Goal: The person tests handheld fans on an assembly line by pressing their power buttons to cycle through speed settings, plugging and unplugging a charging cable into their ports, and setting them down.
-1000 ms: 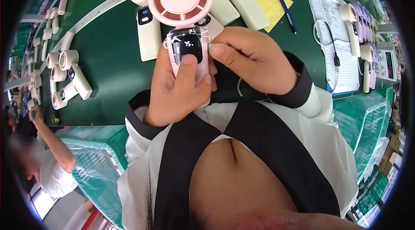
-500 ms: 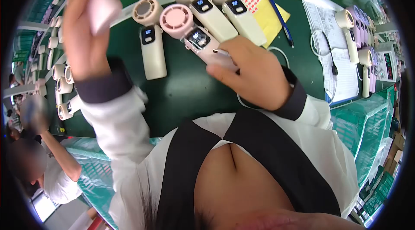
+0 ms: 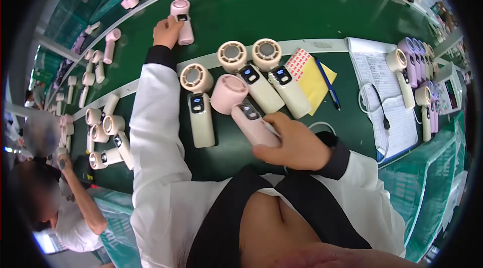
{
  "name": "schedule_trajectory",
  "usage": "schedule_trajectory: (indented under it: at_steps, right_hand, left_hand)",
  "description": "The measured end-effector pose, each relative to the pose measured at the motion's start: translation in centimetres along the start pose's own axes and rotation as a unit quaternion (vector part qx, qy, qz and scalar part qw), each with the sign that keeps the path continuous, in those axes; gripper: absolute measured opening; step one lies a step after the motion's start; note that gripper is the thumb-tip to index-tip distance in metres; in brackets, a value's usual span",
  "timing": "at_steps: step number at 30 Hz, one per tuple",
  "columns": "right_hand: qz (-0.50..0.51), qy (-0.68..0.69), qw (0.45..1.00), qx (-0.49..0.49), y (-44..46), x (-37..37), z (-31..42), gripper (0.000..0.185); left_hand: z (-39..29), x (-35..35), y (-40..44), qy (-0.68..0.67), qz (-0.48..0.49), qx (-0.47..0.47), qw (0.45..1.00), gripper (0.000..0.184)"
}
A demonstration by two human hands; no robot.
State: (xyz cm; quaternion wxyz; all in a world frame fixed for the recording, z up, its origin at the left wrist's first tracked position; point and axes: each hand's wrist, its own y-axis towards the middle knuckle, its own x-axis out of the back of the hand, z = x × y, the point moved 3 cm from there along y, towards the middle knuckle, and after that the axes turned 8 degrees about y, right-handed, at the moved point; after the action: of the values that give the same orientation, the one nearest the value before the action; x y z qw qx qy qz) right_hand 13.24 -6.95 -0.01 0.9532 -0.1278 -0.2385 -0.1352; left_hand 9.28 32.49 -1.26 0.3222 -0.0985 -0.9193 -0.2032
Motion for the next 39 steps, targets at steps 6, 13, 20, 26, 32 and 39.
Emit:
schedule_trajectory:
  at_steps: [6, 13, 20, 26, 32, 39]
  right_hand:
    - [-0.073, 0.237, 0.967, 0.056, -0.4, 1.4, 0.3, 0.062]
    - [-0.243, 0.21, 0.916, 0.239, -0.4, 0.0, 0.5, 0.058]
    - [-0.093, 0.116, 0.94, 0.307, -0.9, 0.4, 1.1, 0.043]
    - [-0.094, 0.073, 0.966, 0.231, -1.4, 0.3, 1.3, 0.031]
    - [-0.094, 0.07, 0.973, 0.199, -1.4, 0.6, 1.6, 0.024]
    - [-0.062, 0.124, 0.963, 0.231, -1.0, 0.1, 1.3, 0.018]
  left_hand:
    - [-6.5, 10.6, -8.7, -0.194, 0.071, -0.278, 0.938, 0.013]
    - [-14.5, 5.7, -25.9, -0.258, 0.249, -0.244, 0.901, 0.046]
    - [-10.7, 6.1, -26.6, -0.503, 0.291, 0.103, 0.807, 0.041]
    - [-9.7, 13.7, -27.0, -0.344, -0.037, -0.194, 0.918, 0.054]
    - [-11.7, 22.1, -28.0, -0.581, 0.238, -0.348, 0.696, 0.072]
    - [-11.3, 22.7, -30.1, -0.562, 0.071, -0.372, 0.735, 0.067]
